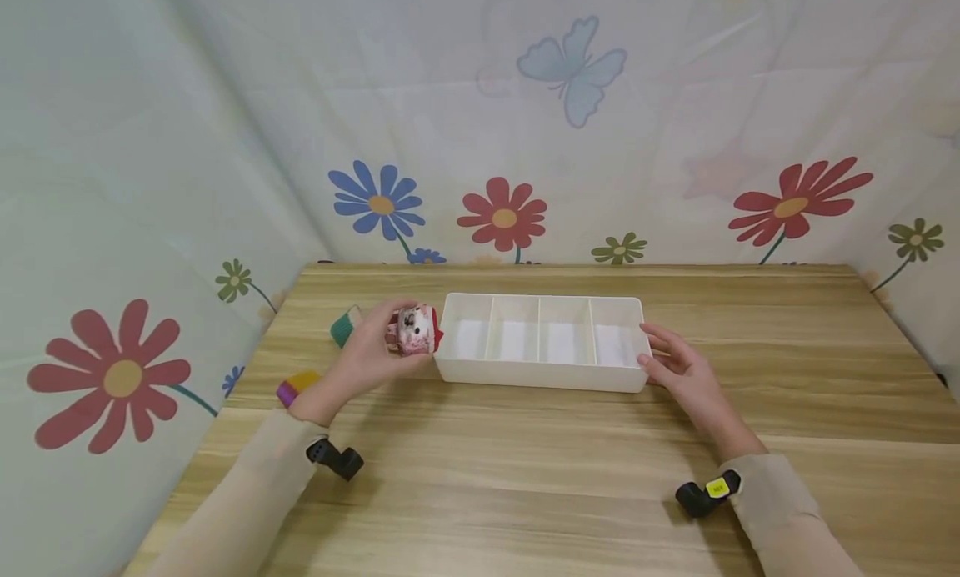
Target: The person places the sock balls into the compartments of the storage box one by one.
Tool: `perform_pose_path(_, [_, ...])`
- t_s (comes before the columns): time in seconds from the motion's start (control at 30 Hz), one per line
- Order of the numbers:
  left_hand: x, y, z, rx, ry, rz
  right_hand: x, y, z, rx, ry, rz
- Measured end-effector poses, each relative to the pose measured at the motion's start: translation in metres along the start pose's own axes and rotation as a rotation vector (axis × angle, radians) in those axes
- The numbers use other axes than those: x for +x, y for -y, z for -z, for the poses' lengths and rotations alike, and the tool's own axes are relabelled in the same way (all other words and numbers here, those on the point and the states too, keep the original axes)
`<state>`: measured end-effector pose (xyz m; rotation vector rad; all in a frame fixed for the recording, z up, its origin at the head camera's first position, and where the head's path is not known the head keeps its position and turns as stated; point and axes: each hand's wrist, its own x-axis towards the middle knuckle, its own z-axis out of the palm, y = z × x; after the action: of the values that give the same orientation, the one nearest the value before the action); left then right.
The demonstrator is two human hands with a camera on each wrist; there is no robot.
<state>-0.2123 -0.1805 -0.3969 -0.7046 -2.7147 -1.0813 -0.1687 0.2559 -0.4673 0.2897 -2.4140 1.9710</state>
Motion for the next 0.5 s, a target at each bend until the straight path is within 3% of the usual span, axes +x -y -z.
perform_pose_path(0.27, [0.014, -0.003, -0.006, 0.012, 0.006, -0.043, -0.001, -0.001, 0.000, 0.024, 0.009, 0.013])
perform_pose_path(0.5, [0.026, -0.009, -0.012, -0.004, 0.041, -0.002, -0.001, -0.001, 0.000, 0.004, 0.008, 0.013])
